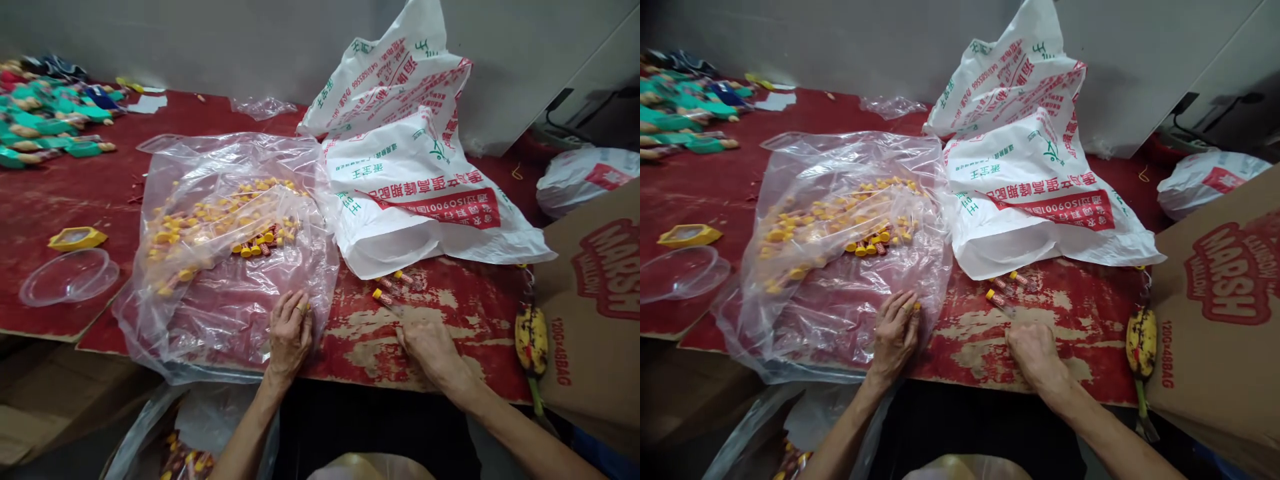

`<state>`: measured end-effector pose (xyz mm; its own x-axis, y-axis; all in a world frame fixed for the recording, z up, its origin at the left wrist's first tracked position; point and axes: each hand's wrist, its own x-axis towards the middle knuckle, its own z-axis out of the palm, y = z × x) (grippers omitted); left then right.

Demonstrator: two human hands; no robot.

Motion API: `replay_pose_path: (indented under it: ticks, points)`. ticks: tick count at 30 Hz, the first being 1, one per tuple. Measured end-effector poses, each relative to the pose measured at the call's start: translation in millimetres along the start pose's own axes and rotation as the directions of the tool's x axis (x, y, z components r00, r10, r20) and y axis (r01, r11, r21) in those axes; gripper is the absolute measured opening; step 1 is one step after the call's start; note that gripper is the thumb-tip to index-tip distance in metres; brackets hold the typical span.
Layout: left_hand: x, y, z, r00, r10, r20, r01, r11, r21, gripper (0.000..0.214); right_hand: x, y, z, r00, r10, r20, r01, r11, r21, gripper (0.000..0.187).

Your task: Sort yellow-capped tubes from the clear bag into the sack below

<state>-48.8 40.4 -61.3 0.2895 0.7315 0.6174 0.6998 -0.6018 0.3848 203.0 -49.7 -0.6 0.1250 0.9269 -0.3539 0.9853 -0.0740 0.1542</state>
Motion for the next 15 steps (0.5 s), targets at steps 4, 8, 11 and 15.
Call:
replay_pose_path:
  ticks: [4, 8, 11, 15]
  points:
    - [2, -1, 0.7, 0.999, -0.021, -0.028, 0.021, 1.0, -0.001, 0.035, -2, 5, -2, 1.0, -0.015, 0.022, 0.014, 1.0, 0.015, 0.028]
    - [0, -3, 2.1, 0.998, -0.054, -0.041, 0.054, 0.998, -0.023, 0.034, -7, 7, -1, 1.0, -0.009, -0.028, 0.013, 0.99, 0.141, 0.032]
    - [-2, -4, 4.0, 0.996, -0.08, -0.046, 0.079, 0.997, -0.023, 0.032, -2, -17, -1, 0.978, -0.076, -0.192, 0.158, 0.874, 0.46, 0.038]
    - [-4, -4, 1.5, 0.994, -0.086, -0.071, 0.088, 0.996, 0.013, 0.032, 19, -86, -12, 0.952, -0.026, -0.305, 0.239, 0.688, 0.685, 0.031]
